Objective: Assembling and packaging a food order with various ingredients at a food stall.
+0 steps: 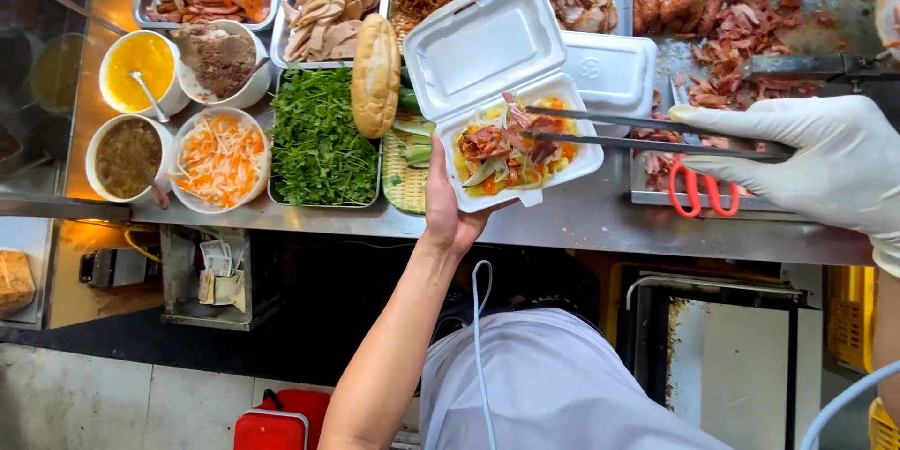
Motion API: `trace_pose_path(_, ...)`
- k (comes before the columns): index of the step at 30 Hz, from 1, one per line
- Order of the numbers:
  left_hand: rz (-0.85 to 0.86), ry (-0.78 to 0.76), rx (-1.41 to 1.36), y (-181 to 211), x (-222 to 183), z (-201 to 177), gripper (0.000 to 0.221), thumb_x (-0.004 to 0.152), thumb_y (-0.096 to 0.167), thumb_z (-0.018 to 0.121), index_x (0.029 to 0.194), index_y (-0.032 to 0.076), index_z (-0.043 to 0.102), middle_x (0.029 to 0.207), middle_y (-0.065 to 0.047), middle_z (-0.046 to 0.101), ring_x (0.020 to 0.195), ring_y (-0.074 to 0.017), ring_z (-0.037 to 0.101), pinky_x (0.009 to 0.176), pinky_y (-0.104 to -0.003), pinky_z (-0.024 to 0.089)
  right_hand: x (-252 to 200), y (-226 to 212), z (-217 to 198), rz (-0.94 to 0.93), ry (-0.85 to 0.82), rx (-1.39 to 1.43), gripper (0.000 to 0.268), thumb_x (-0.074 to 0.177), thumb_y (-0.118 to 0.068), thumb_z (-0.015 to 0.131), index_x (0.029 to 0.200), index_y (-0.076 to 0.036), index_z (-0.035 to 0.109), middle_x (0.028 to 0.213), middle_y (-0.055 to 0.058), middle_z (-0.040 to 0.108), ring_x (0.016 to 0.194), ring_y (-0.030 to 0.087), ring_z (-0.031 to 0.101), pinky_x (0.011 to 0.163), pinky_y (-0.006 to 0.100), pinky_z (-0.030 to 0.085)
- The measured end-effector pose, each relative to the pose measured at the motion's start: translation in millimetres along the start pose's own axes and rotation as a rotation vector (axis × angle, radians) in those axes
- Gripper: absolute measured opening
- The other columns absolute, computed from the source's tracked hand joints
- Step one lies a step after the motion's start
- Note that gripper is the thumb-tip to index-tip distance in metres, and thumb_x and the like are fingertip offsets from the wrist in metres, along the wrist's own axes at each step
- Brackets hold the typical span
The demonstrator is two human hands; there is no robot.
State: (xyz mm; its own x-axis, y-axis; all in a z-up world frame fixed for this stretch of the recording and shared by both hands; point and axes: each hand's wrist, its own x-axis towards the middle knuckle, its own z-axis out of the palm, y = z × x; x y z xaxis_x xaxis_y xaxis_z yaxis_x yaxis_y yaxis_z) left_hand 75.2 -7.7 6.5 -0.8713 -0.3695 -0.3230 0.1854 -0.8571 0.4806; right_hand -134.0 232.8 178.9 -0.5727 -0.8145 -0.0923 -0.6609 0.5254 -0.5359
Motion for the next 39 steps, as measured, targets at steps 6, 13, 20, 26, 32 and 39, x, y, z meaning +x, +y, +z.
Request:
trace_pose_path(6, 0.091, -0.066, -0.045, 77.9, -33.7, -34.8, 0.073, 0.105, 0.067, 0.034, 0.160, 0.018, 0.039, 0.154, -0.008, 0.051, 0.134, -0.0309, 0.055, 0.096, -0.054, 0.056, 32.9, -42.2, 39.3, 0.011, 0.036, 0.292, 0.049, 0.085, -0.012, 0.076, 0.134, -0.011, 0.071, 0.107, 0.007, 0.080, 0.083, 0.006, 0.068, 0.075, 0.023, 0.056)
trace_pose_path(13, 0.235, -0.028, -0.018, 177.9, -60.7, -113.6, 0.071, 0.108, 0.060, 0.034, 0.162, 0.014, 0.036, 0.160, -0.009, 0.048, 0.145, -0.0305, 0.049, 0.115, -0.050, 0.048, 60.7, -81.5, 87.5, 0.335, 0.185, 0.398, 0.038, 0.102, -0.025, 0.074, 0.133, -0.005, 0.071, 0.095, 0.018, 0.075, 0.074, 0.020, 0.067, 0.066, 0.035, 0.056)
trace_pose_path(20, 0.148, 0.041, -0.030, 207.2, -55.8, -125.3, 0.069, 0.102, 0.060, 0.033, 0.156, 0.017, 0.037, 0.155, -0.008, 0.048, 0.139, -0.0309, 0.050, 0.109, -0.054, 0.048, 129.6, -58.4, 109.6, 0.299, 0.289, -0.524, 0.044, 0.102, -0.050, 0.066, 0.139, -0.027, 0.070, 0.095, 0.015, 0.074, 0.089, 0.038, 0.070, 0.074, 0.048, 0.054)
trace_pose_path(26, 0.165, -0.035, -0.032, 184.0, -31.6, -116.4, 0.069, 0.106, 0.059, 0.033, 0.158, 0.015, 0.037, 0.158, -0.009, 0.047, 0.143, -0.0306, 0.050, 0.114, -0.050, 0.048, 214.2, -6.7, 148.0, 0.176, 0.168, -0.672, 0.042, 0.091, -0.042, 0.068, 0.132, -0.035, 0.071, 0.090, 0.012, 0.074, 0.084, 0.036, 0.071, 0.067, 0.049, 0.055)
trace_pose_path(32, 0.079, 0.011, -0.042, 163.7, -10.4, -101.5, 0.070, 0.101, 0.064, 0.028, 0.154, 0.019, 0.038, 0.149, -0.008, 0.050, 0.132, -0.0308, 0.053, 0.098, -0.054, 0.051, 210.2, -13.6, 129.0, 0.134, 0.049, -0.820, 0.027, 0.100, -0.040, 0.066, 0.124, -0.034, 0.076, 0.092, 0.007, 0.076, 0.088, 0.032, 0.073, 0.071, 0.047, 0.057)
trace_pose_path(39, 0.176, -0.020, -0.085, 132.8, 17.3, -96.3, 0.072, 0.104, 0.063, 0.032, 0.158, 0.015, 0.037, 0.155, -0.010, 0.049, 0.138, -0.0313, 0.053, 0.108, -0.052, 0.051, 103.5, -102.8, 51.6, 0.181, 0.175, -0.553, 0.040, 0.097, -0.048, 0.072, 0.134, -0.033, 0.075, 0.072, 0.015, 0.070, 0.063, 0.030, 0.067, 0.061, 0.039, 0.053)
